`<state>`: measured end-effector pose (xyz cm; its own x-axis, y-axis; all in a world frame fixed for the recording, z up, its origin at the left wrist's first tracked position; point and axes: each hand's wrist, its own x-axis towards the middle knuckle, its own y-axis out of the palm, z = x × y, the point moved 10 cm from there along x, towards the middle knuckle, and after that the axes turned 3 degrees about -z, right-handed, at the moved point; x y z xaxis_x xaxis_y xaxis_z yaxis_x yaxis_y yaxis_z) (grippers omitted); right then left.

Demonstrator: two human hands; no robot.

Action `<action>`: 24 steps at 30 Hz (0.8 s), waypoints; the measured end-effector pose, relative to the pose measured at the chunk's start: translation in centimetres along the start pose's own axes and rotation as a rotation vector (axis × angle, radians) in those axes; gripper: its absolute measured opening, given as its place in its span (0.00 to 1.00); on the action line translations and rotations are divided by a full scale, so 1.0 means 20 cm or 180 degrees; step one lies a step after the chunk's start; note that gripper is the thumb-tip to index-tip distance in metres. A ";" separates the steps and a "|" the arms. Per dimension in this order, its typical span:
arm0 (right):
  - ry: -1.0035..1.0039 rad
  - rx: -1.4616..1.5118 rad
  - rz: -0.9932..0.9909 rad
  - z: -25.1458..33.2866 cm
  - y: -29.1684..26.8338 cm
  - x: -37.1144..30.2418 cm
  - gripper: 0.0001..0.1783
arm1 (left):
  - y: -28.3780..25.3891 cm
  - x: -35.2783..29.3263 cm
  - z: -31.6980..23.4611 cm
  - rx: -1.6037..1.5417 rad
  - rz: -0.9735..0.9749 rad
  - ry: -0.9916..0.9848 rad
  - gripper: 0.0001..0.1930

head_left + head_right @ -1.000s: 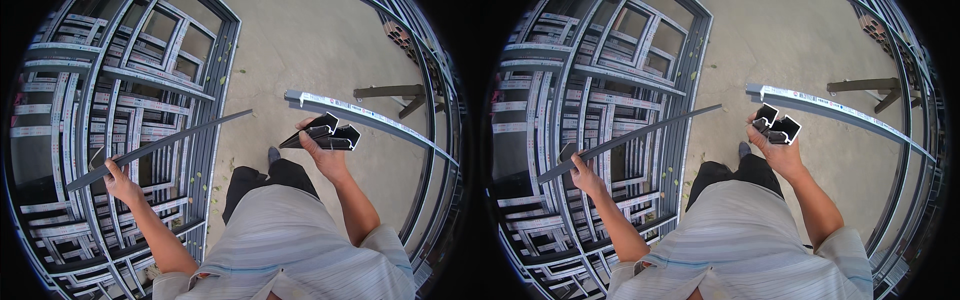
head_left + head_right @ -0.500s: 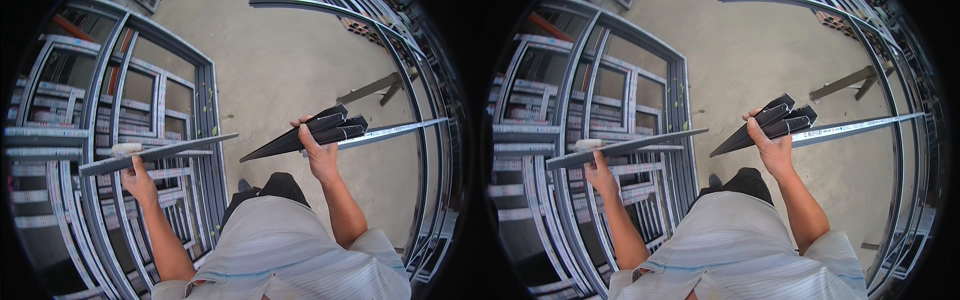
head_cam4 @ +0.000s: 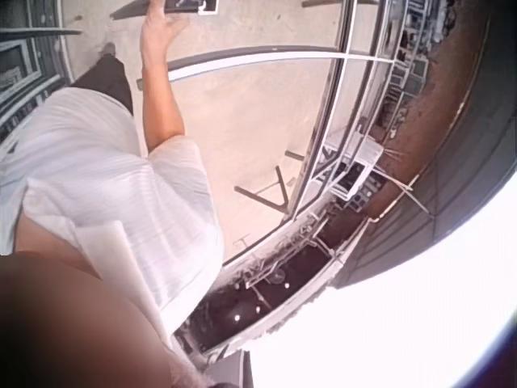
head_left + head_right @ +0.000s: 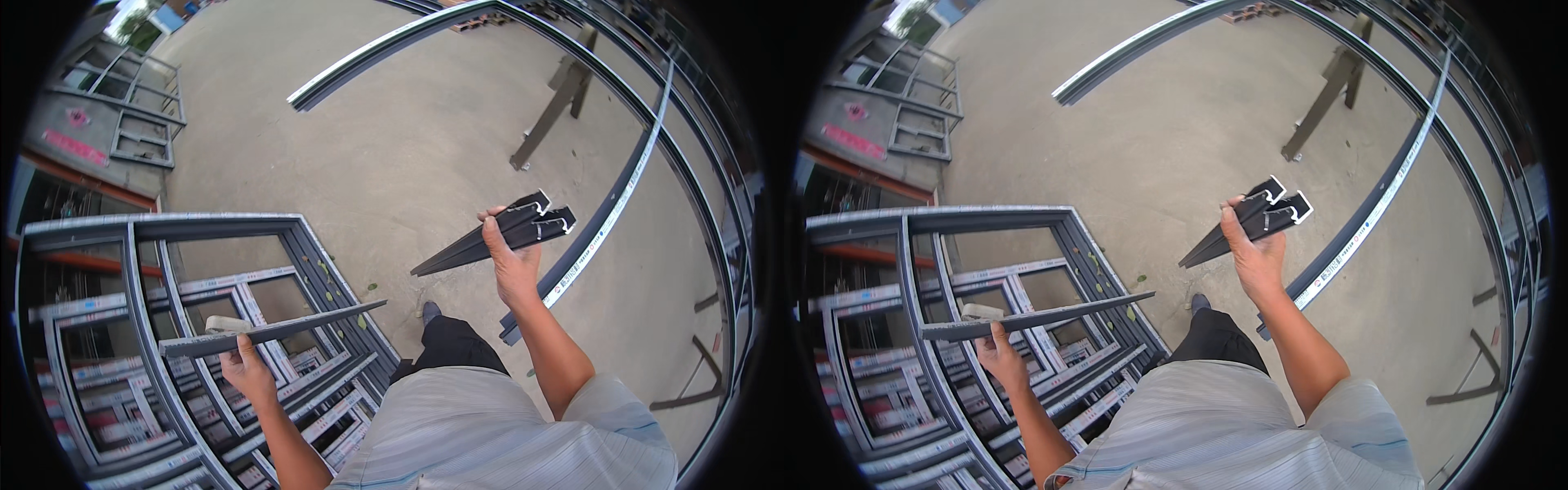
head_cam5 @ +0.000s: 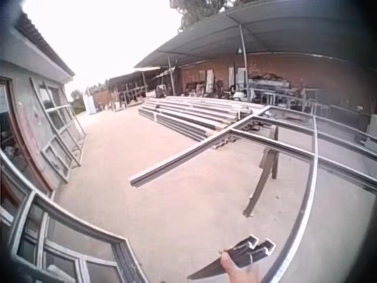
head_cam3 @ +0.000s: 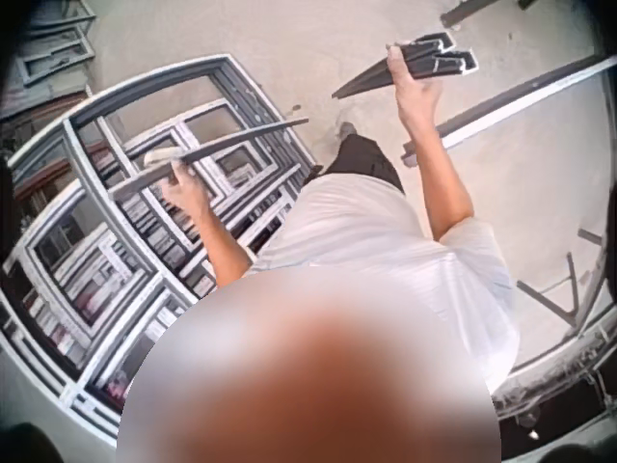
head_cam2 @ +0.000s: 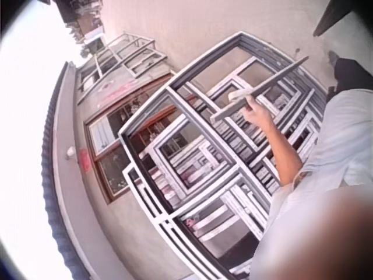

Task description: The person assembles aluminum window frames by picking up profile pieces, aligning them on a jig, and inserting corner connectors. The person repeatedly handles multiple frame sections and connectors, positioning them into place on the jig.

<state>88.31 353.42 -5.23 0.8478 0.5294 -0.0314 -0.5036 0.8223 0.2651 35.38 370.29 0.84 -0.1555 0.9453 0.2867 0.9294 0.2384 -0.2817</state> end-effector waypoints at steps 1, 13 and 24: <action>0.0021 -0.0019 -0.0013 -0.01 0.04 0.05 0.17 | 0.07 0.09 -0.03 0.0046 0.0082 0.0063 0.14; -0.0598 -0.0416 -0.1455 0.02 -0.13 0.49 0.13 | 1.24 1.01 -0.06 -0.0164 0.1378 0.0388 0.20; -0.0858 -0.0879 -0.3007 0.10 -0.36 0.69 0.17 | 2.38 1.45 -0.22 -0.0595 0.2309 0.0670 0.18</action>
<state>104.03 354.33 -5.67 0.9105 -0.3974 0.1145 0.3987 0.9170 0.0118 76.52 408.09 -0.22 0.5627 0.7838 0.2627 0.8183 -0.4830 -0.3115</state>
